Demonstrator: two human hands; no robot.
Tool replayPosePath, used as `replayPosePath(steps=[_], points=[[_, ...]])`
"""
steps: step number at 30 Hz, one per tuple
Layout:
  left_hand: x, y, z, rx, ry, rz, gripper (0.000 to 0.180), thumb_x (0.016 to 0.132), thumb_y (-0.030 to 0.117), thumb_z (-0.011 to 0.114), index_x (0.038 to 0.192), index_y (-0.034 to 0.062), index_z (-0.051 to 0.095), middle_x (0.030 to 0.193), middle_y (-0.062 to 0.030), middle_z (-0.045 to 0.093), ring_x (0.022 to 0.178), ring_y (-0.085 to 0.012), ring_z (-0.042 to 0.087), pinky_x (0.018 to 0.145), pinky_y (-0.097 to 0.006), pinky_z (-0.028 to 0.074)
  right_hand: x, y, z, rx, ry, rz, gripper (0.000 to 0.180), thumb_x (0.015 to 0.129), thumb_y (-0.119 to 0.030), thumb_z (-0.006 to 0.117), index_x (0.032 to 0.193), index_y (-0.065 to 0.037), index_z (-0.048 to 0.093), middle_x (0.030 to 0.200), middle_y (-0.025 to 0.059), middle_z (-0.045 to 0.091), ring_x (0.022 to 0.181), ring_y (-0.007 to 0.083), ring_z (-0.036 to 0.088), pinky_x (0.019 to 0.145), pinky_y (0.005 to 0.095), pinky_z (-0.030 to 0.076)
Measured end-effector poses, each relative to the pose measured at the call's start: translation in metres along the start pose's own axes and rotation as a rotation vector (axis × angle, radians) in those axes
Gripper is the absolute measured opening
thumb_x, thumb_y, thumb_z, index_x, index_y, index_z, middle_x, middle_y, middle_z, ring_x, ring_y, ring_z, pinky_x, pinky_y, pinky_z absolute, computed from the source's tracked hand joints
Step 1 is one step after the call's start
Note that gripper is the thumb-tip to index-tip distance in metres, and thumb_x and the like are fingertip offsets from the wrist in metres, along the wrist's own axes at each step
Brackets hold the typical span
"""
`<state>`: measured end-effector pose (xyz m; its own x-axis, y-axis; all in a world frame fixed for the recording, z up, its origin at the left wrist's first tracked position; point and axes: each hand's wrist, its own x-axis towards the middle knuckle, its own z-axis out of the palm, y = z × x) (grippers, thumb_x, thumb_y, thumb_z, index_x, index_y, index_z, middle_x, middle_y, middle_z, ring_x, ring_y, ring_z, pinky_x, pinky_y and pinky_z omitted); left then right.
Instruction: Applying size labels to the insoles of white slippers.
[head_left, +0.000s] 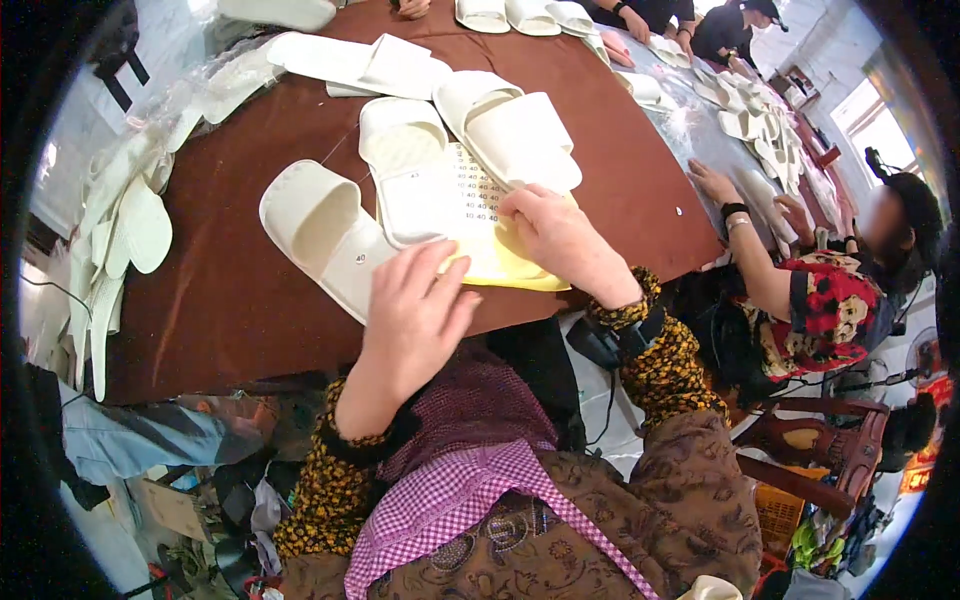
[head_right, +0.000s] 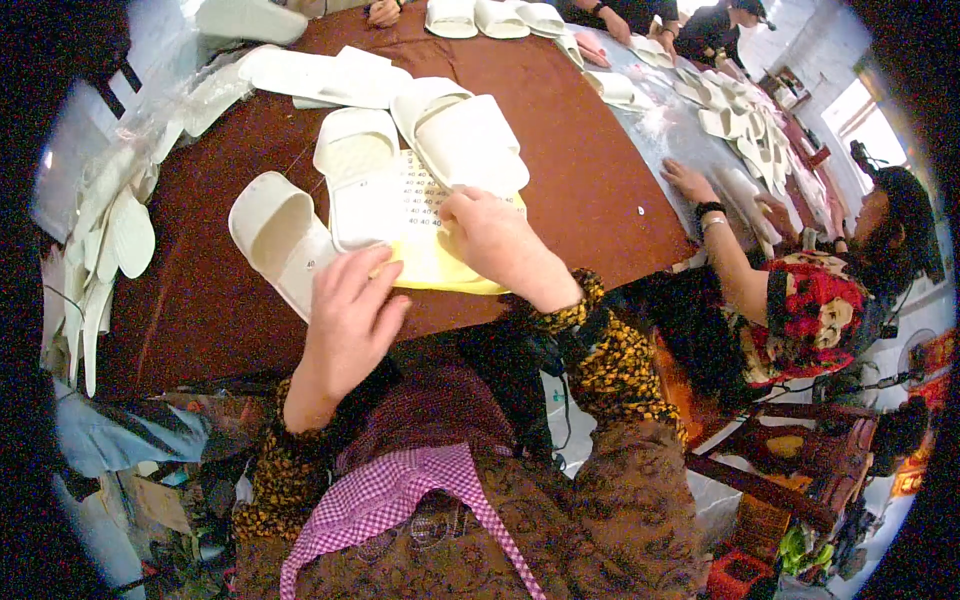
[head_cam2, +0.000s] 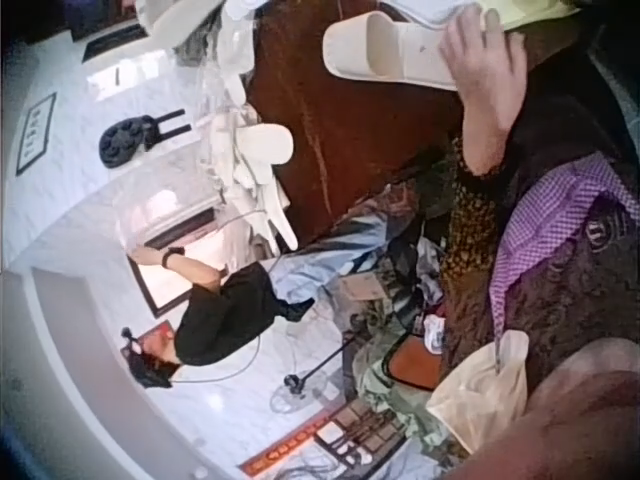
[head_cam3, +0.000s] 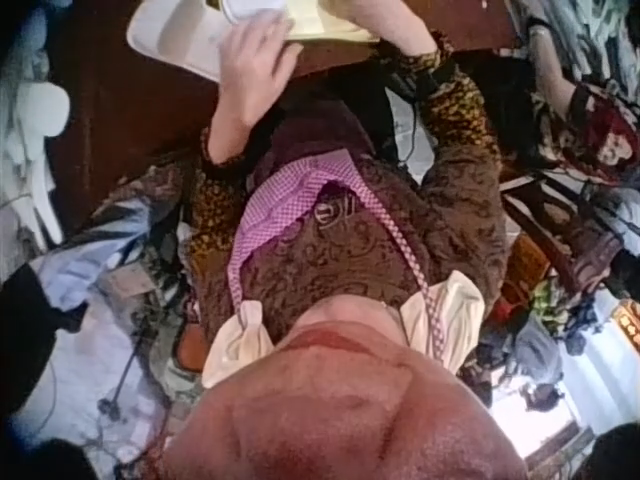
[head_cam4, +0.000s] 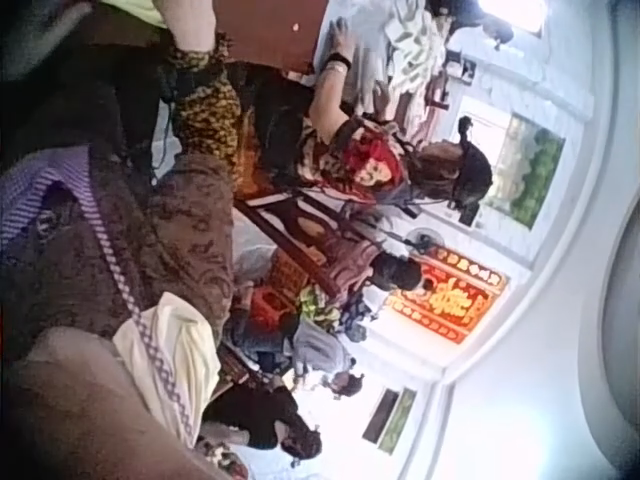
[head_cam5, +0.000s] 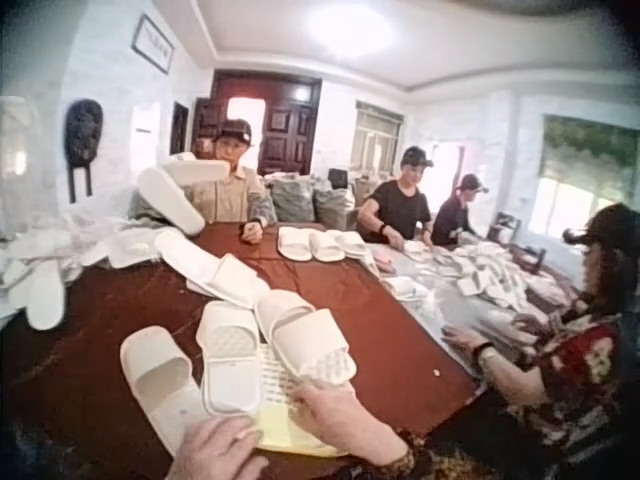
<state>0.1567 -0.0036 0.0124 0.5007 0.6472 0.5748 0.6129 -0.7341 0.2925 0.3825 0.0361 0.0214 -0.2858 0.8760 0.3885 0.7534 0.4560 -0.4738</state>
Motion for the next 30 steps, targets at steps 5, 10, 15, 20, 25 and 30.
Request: replayPosePath(steps=[5,10,15,20,25,30], points=[[0.018,0.008,0.027,0.039,-0.135,0.031,0.047,0.080,0.027,0.071,0.116,-0.0017,0.059,0.127,-0.0141,0.055,0.116,-0.0301,0.049,0.096,-0.042,0.039,-0.001,0.002,0.019,-0.095,0.109,-0.013,0.011,0.087,-0.007,0.055,0.096,-0.004,0.061,0.098,0.0158,0.062,0.095,0.0352,0.060,0.081,0.0436,0.050],[0.014,0.006,0.032,0.115,-0.132,0.039,0.049,0.079,0.030,0.071,0.117,0.0004,0.059,0.128,-0.0121,0.054,0.111,-0.0277,0.049,0.093,-0.041,0.039,-0.004,0.003,0.027,-0.195,0.089,-0.022,0.023,0.081,-0.008,0.061,0.103,-0.004,0.060,0.105,0.0174,0.060,0.100,0.0362,0.058,0.083,0.0440,0.050],[0.014,0.005,0.032,0.134,-0.142,0.036,0.050,0.078,0.031,0.071,0.117,0.0017,0.060,0.127,-0.0109,0.055,0.108,-0.0264,0.050,0.091,-0.041,0.039,-0.004,0.001,0.031,-0.247,0.128,-0.015,0.024,0.079,-0.008,0.062,0.103,-0.004,0.059,0.102,0.0164,0.059,0.096,0.0352,0.059,0.082,0.0431,0.050],[0.013,0.006,0.032,0.114,-0.138,0.028,0.049,0.078,0.031,0.071,0.116,0.0018,0.061,0.126,-0.0103,0.055,0.107,-0.0257,0.050,0.092,-0.040,0.039,-0.003,0.000,0.031,-0.229,0.140,-0.026,0.023,0.078,-0.008,0.063,0.101,-0.005,0.058,0.098,0.0150,0.059,0.093,0.0343,0.059,0.079,0.0430,0.050],[0.013,0.006,0.031,0.115,-0.141,0.028,0.049,0.078,0.031,0.071,0.115,0.0017,0.061,0.126,-0.0101,0.056,0.107,-0.0256,0.050,0.092,-0.040,0.038,-0.001,-0.003,0.032,-0.234,0.138,-0.011,0.021,0.077,-0.008,0.063,0.097,-0.005,0.057,0.095,0.0140,0.059,0.091,0.0336,0.059,0.077,0.0433,0.050],[0.013,0.005,0.032,0.113,-0.140,0.027,0.047,0.078,0.032,0.071,0.114,0.0019,0.062,0.125,-0.0100,0.056,0.107,-0.0256,0.050,0.091,-0.041,0.039,-0.002,-0.004,0.032,-0.265,0.123,-0.001,0.017,0.078,-0.009,0.062,0.094,-0.006,0.056,0.094,0.0132,0.059,0.089,0.0330,0.060,0.074,0.0426,0.050]])
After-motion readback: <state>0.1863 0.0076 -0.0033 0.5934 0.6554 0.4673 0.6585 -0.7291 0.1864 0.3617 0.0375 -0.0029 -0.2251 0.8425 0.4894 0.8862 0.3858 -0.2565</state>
